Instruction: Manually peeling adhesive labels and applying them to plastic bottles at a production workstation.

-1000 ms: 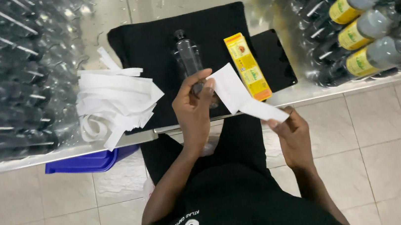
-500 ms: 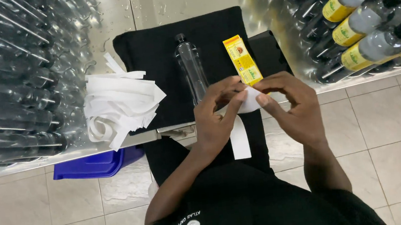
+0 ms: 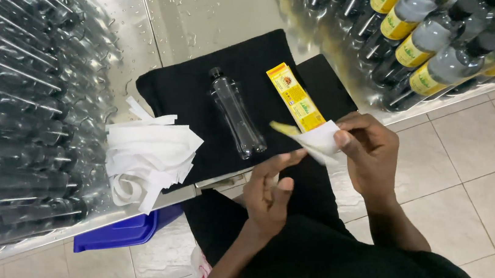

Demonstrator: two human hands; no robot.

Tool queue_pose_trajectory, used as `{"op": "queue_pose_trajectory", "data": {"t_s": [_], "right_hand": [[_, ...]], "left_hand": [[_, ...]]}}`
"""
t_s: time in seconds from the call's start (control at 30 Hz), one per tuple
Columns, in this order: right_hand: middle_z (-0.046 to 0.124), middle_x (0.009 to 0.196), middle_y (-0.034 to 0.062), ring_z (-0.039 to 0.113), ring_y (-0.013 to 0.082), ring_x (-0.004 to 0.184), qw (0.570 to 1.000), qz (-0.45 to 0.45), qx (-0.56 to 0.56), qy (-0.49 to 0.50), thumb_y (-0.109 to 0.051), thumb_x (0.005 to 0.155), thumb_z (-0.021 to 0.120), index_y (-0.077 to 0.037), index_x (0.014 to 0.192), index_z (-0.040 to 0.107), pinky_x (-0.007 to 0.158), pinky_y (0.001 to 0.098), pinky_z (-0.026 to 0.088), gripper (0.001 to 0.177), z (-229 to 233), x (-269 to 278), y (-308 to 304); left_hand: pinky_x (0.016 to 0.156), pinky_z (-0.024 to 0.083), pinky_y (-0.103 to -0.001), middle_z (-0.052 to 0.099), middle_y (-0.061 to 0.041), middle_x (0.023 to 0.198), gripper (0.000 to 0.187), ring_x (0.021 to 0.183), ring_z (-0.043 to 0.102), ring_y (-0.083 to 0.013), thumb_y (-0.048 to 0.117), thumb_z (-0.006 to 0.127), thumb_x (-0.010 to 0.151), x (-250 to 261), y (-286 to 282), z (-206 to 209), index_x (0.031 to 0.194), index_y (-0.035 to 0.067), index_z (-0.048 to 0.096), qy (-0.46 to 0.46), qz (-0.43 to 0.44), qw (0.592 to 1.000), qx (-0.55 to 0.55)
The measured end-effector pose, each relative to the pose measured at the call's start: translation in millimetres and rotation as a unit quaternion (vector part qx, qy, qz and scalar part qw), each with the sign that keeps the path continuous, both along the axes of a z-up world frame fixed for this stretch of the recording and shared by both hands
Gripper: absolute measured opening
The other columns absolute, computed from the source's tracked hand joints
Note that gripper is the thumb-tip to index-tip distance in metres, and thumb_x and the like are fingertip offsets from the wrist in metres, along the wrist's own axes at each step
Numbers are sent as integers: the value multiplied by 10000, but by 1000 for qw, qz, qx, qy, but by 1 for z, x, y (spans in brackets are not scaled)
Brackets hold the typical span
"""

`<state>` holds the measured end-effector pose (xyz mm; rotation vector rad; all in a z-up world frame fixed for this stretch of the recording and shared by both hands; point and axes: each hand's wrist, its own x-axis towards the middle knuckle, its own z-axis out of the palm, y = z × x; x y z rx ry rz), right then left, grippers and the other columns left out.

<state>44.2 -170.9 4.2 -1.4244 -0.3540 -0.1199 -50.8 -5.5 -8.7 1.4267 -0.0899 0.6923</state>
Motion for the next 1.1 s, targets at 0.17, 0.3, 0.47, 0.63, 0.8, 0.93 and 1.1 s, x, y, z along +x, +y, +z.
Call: {"op": "queue_pose_trajectory", "data": {"t_s": [0.17,0.3,0.47,0.63,0.8,0.93,1.1], "right_hand": [[687,912,205,676,232,842,998,21,4,-54,-142,1017,764,55,1019,727,790,394,562,201,15,-19,15],[701,867,202,642,221,761,995,30,-22,-94,-88,940,828,57,955,756,724,394,557,163,16,-29,17],[733,872,199,663,222,740,992,39,-45,-115,-40,906,852,52,926,806,719,363,563,104,18,-32,20],[757,870,189,682,226,723,988,50,-78,-126,-25,889,869,48,949,829,713,367,575,102,3,-28,23],[737,885,198,686,256,760,990,68,-82,-94,-57,938,854,49,990,802,731,404,565,129,-3,-21,35],[665,1155,9,713,172,1198,997,6,63,50,-323,1070,789,-176,1153,678,974,336,670,202,-25,-28,31],[697,1120,-50,718,179,1218,975,29,171,137,-376,1075,808,-201,1172,639,960,333,638,261,-20,-22,19]], "left_hand": [[1205,499,-629,658,-290,1476,445,1421,614,-461,200,653,1116,2,-8,43,1447,-85,565,-88,-62,994,34],[1181,509,-632,640,-294,1496,527,1406,623,-484,154,755,1040,4,-12,33,1477,-86,585,-94,-37,991,91],[1062,605,-557,751,-259,1346,374,1246,741,-457,173,722,1067,4,-11,37,1368,-50,706,-33,-15,998,55],[897,677,-448,836,-206,1145,236,1059,815,-412,134,696,1071,8,1,38,1227,-11,799,47,6,999,17],[695,623,-367,828,-167,945,206,883,785,-233,202,713,1063,22,27,11,1146,60,837,134,112,985,1],[800,528,-273,800,15,991,303,910,660,-90,291,655,1018,29,90,1,1153,92,839,300,249,916,-93],[727,638,-297,869,-146,1003,296,866,798,-163,208,623,1058,28,183,4,1117,-5,819,207,344,898,-180]]}}
